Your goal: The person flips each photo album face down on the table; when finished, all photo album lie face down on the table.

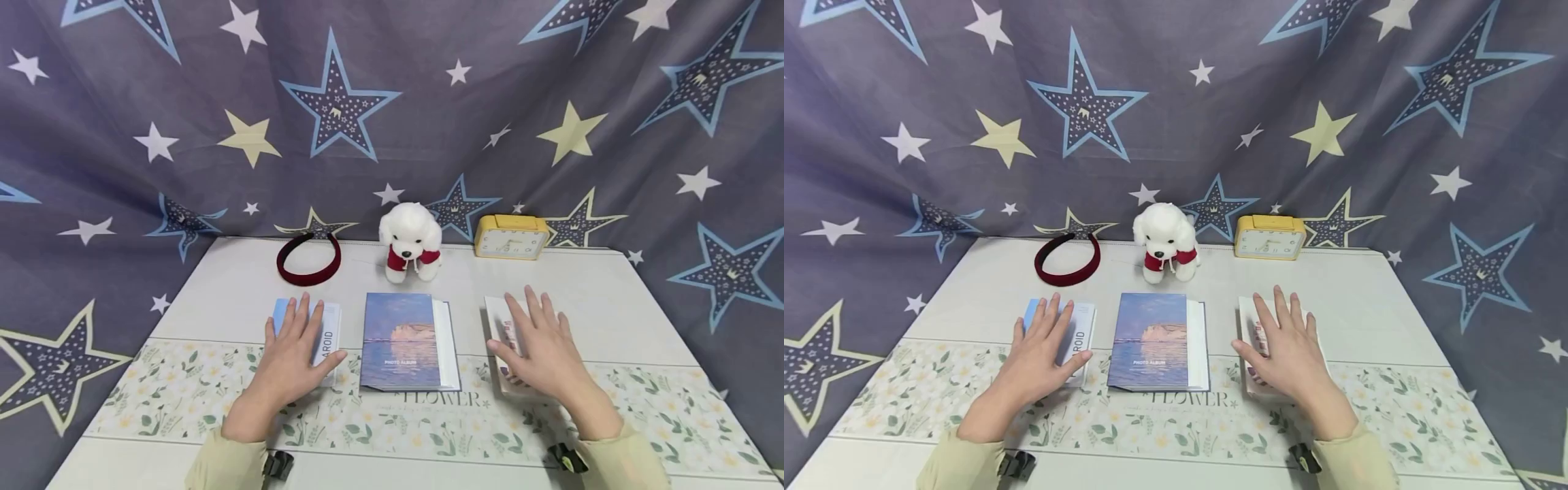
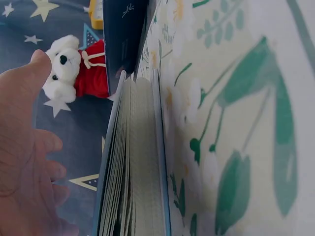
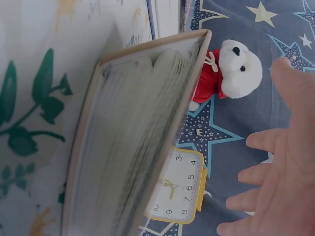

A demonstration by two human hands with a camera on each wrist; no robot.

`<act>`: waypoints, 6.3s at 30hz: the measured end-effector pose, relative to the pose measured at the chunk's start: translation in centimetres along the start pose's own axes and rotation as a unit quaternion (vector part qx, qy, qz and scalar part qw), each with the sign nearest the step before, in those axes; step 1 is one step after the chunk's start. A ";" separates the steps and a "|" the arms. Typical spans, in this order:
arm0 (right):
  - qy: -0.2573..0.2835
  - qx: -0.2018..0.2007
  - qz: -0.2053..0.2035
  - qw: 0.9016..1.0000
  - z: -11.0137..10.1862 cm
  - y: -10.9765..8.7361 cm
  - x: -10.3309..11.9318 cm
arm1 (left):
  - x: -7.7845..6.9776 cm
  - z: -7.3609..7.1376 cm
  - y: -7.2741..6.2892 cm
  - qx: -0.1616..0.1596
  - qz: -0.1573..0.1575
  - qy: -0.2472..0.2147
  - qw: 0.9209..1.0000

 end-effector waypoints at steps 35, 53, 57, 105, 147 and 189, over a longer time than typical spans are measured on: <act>0.066 0.047 0.124 0.989 -0.3 -7.2 -5.6 | -19.8 5.0 2.3 0.145 0.214 0.005 0.966; 0.129 0.030 0.206 0.970 0.9 -10.2 -6.8 | -28.8 8.9 3.3 0.193 0.194 0.012 0.962; 0.143 0.022 0.229 0.963 1.0 -10.3 -7.0 | -29.3 9.3 3.1 0.204 0.198 0.021 0.958; 0.621 -0.156 0.323 0.698 -0.2 -10.6 -10.6 | -26.8 9.9 3.4 0.240 0.071 -0.259 0.933; 0.578 0.061 0.220 0.784 5.6 -5.2 -4.7 | -27.9 8.4 2.8 0.252 -0.016 -0.538 0.805; 0.446 -0.052 0.243 0.860 1.9 -7.7 -8.4 | -27.0 10.3 2.3 0.245 0.044 -0.605 0.756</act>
Point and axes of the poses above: each hand's wrist, its own y-axis towards the middle knuckle, its own z-axis out of the palm, x = y × z, the point moved 8 cm from there along y, towards the middle knuckle, and after that the axes turned 5 degrees about -z, right-handed, at the moved point
